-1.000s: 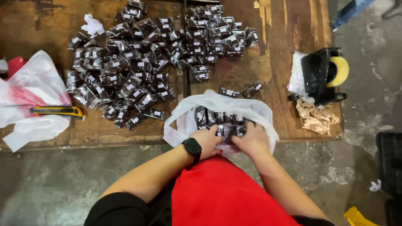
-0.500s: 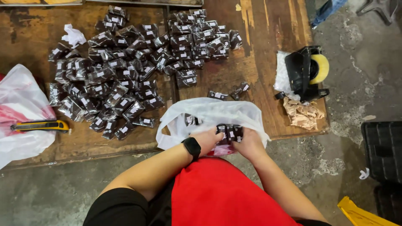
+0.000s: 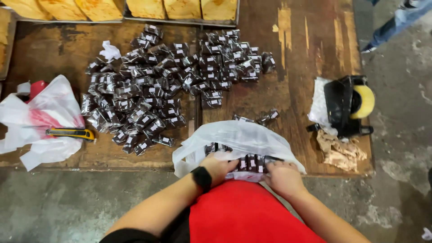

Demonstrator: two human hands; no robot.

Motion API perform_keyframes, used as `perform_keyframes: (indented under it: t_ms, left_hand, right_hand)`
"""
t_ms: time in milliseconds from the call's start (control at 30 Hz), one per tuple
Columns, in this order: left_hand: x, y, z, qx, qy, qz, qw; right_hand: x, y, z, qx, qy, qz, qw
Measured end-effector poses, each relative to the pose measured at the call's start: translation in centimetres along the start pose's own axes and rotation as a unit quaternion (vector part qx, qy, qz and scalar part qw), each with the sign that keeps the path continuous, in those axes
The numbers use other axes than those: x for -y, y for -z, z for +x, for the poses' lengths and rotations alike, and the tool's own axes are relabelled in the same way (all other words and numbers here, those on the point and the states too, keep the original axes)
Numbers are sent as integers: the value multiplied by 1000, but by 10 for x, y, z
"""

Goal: Bagging small packaged snacks or candies into a plastic bag at a bakery station.

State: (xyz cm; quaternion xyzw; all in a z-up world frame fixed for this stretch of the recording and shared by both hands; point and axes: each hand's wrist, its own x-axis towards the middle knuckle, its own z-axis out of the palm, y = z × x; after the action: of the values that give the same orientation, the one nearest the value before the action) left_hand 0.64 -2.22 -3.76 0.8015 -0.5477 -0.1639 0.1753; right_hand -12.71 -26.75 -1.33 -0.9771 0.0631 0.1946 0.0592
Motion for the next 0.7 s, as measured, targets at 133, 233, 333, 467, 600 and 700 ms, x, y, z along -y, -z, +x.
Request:
perform_keyframes:
  t_ms: [133,233,333,467,600,700]
  left_hand:
    - [0,12,-20,127,129,-49,982]
    - [-10,24,-35,230,258,-120,931]
    - [4,-10,-49,47,195,-173,964]
    - [18,-32,-51,-27,113,-6,993]
    - [36,-48,-54,-37,42,5,998]
    - [40,-42,-51,-45,65,-59,995]
  right_hand:
    - [-10,-7,6,29,44,-7,999]
    - [-16,-8,8,62,115,-9,991]
    - [-20,-16,12,-19,162,21,986]
    - [-24,-28,16,-95,143,9,985]
    - [-28,-43,18,-152,159,22,975]
    - [-30,-43,22,-141,160,13,977]
